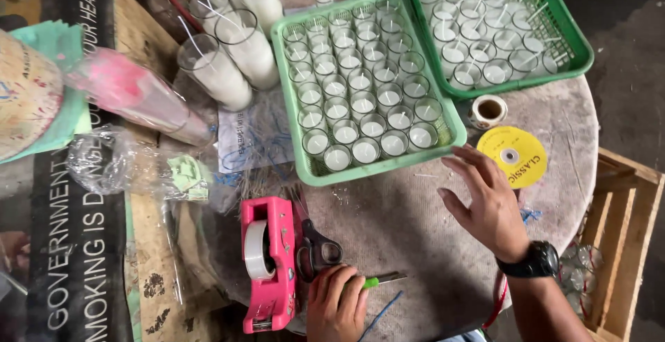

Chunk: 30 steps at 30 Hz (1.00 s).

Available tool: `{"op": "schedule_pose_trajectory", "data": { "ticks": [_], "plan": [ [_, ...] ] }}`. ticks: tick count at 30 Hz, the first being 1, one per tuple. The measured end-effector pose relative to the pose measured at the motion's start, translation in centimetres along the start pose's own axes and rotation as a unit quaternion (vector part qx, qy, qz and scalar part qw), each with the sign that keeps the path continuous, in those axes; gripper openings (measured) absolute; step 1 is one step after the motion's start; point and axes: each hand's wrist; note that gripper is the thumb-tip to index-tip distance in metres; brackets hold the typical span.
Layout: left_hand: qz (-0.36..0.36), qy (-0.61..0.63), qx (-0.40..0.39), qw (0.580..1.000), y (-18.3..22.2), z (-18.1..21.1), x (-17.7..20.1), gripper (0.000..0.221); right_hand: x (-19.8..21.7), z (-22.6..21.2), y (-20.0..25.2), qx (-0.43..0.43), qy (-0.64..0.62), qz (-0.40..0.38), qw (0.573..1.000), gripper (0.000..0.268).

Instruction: Cleaning the interior of small glass jars using a handheld tool and organizing them in a tray.

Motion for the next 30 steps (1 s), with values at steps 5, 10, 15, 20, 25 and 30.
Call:
{"op": "schedule_pose_trajectory", "data": {
  "ticks": [5, 10, 15, 20, 25, 30],
  "plan": [
    [0.003, -0.021, 0.031, 0.999, 0.3, 0.1, -0.1, 0.013, -1.9, 1.6, -1.7, 0.045, 0.084, -0.037, 0.995, 0.045],
    [0.019, -0.032, 0.002, 0.999, 0.8, -0.9, -0.5, 0.017, -3.8, 0.2, -1.8, 0.041, 0.086, 0.015, 0.995, 0.052],
    [-0.002, -0.024, 0.016, 1.000, -0.2, -0.1, 0.8, 0.010, -4.0, -0.6, -2.0, 0.031, 0.087, 0.020, 0.996, 0.054],
    [-0.018, -0.006, 0.013, 1.000, -0.4, -0.1, 1.2, 0.007, -4.3, -0.2, -1.9, 0.035, 0.102, 0.002, 0.994, 0.059],
    [-0.048, 0.019, 0.036, 0.998, -0.8, 0.1, 2.0, 0.005, -4.4, -0.5, -1.9, 0.029, 0.076, 0.001, 0.997, 0.058],
    [-0.027, 0.022, 0.048, 0.998, -0.2, 0.1, 1.9, 0.011, -4.5, -0.7, -1.9, 0.036, 0.088, 0.007, 0.995, 0.058]
  ]
}}
Point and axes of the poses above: each hand's wrist, its own y-axis away from the middle knuckle, its own x-axis out of the back of the hand, z = x × y, and after that the axes turned 11 degrees about x, right-handed
